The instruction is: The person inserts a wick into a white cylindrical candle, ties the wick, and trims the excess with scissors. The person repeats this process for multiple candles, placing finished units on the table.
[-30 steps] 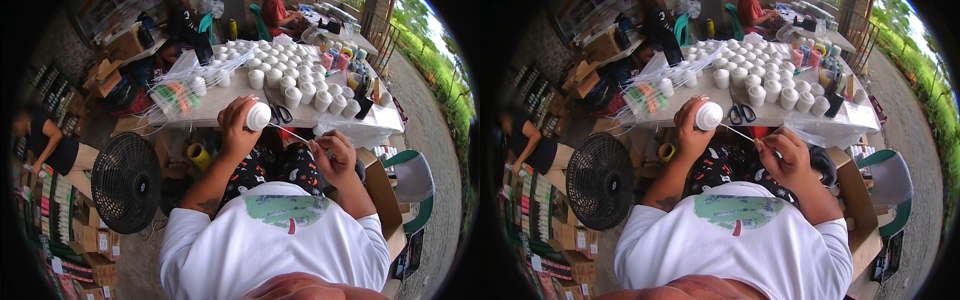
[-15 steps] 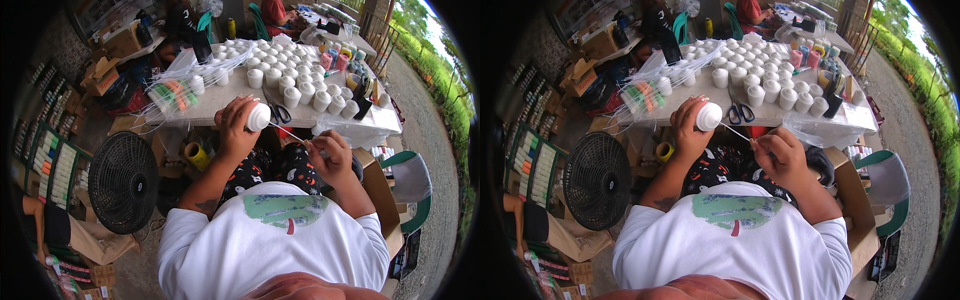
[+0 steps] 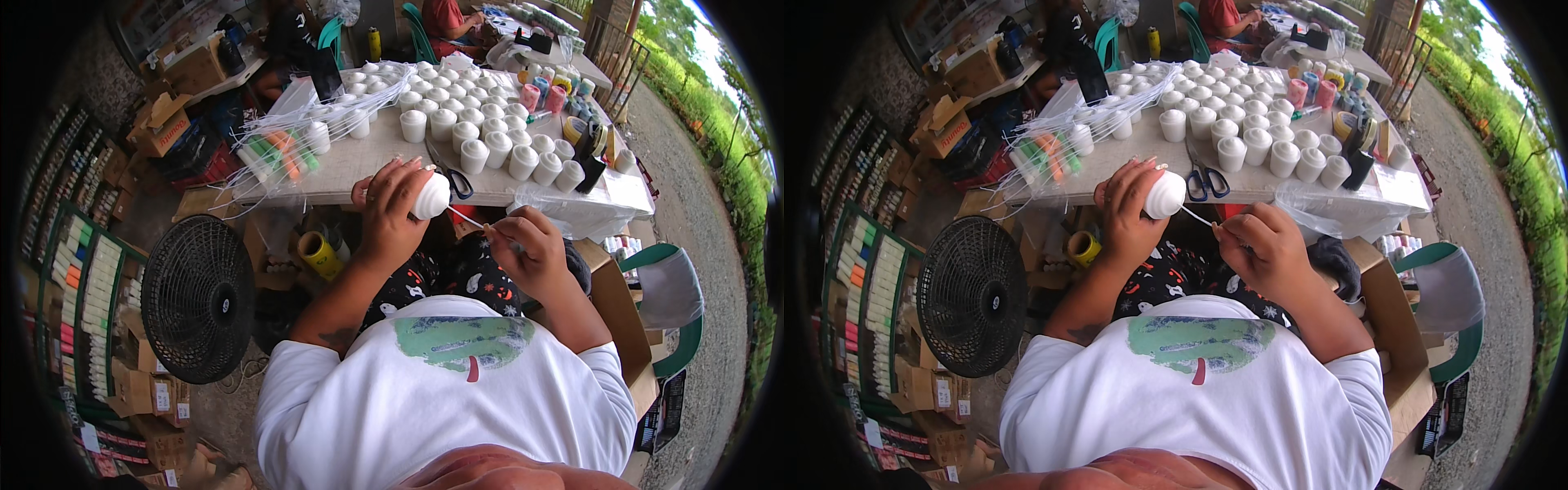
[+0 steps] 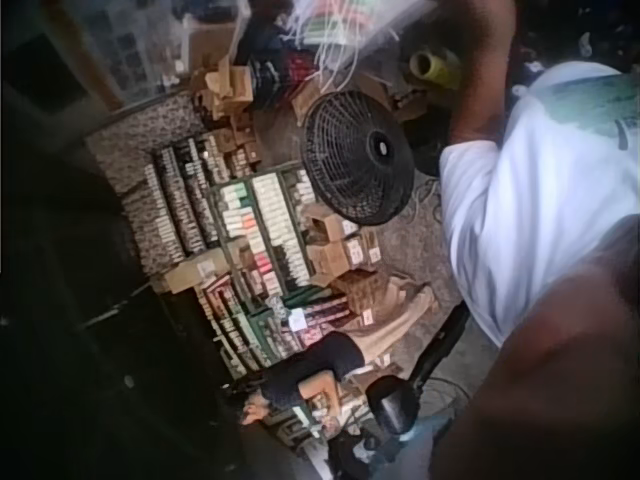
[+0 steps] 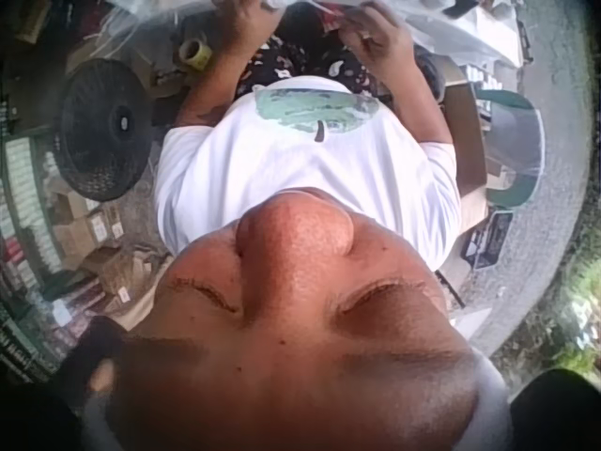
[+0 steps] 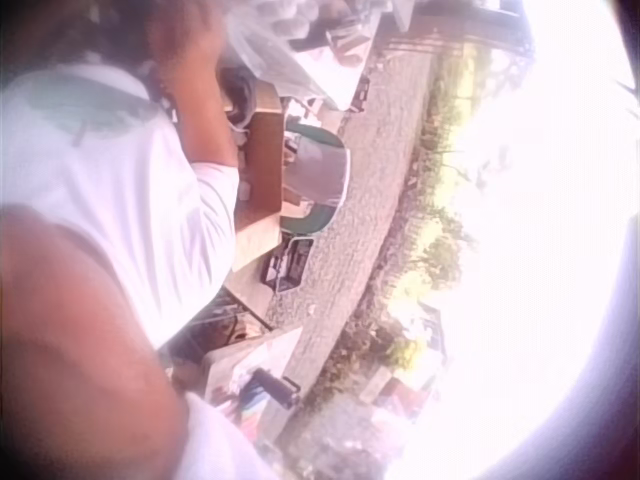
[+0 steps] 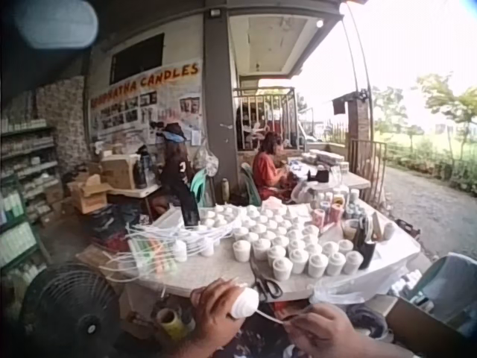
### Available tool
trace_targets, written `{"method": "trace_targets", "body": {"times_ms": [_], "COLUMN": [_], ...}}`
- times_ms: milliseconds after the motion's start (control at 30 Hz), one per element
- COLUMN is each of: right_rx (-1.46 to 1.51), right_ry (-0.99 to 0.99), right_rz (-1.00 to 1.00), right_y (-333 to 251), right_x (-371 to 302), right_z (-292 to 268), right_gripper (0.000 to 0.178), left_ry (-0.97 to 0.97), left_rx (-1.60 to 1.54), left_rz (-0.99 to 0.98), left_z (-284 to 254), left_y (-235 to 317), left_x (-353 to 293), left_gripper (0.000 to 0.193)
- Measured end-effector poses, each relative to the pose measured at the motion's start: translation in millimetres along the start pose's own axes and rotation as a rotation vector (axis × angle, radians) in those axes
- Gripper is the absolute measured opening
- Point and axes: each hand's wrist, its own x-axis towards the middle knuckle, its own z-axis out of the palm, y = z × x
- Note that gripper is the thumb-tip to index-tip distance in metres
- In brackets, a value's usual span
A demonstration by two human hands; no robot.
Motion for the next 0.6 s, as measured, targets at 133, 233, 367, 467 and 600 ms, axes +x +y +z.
{"method": "trace_targets", "body": {"times_ms": [133,233,367,467,600], "right_rx": [-0.010,-0.023,-0.042,0.129,0.529], "right_ry": [0.015,-0.018,-0.067,-0.112,-0.087], "right_rz": [-0.033,-0.021,0.019,0.218,0.517], "right_y": [3.2,8.5,12.3,9.8,17.4], "right_x": [5.0,6.9,11.6,6.6,-12.7], "right_z": [7.7,13.6,15.5,9.4,12.5], "right_gripper": [0.013,0.014,0.020,0.027,0.028], "left_ry": [-0.044,-0.072,-0.132,-0.194,-0.257], "left_rx": [0.018,0.005,-0.031,-0.070,-0.111], "left_rz": [0.013,0.042,0.008,-0.053,-0.088], "left_z": [-3.2,-3.9,0.1,-1.9,-5.0], "left_y": [9.8,16.6,14.1,7.4,4.8], "left_x": [1.0,2.0,-0.1,-2.1,-3.9], "left_gripper": [0.064,0.067,0.069,0.071,0.071]}}
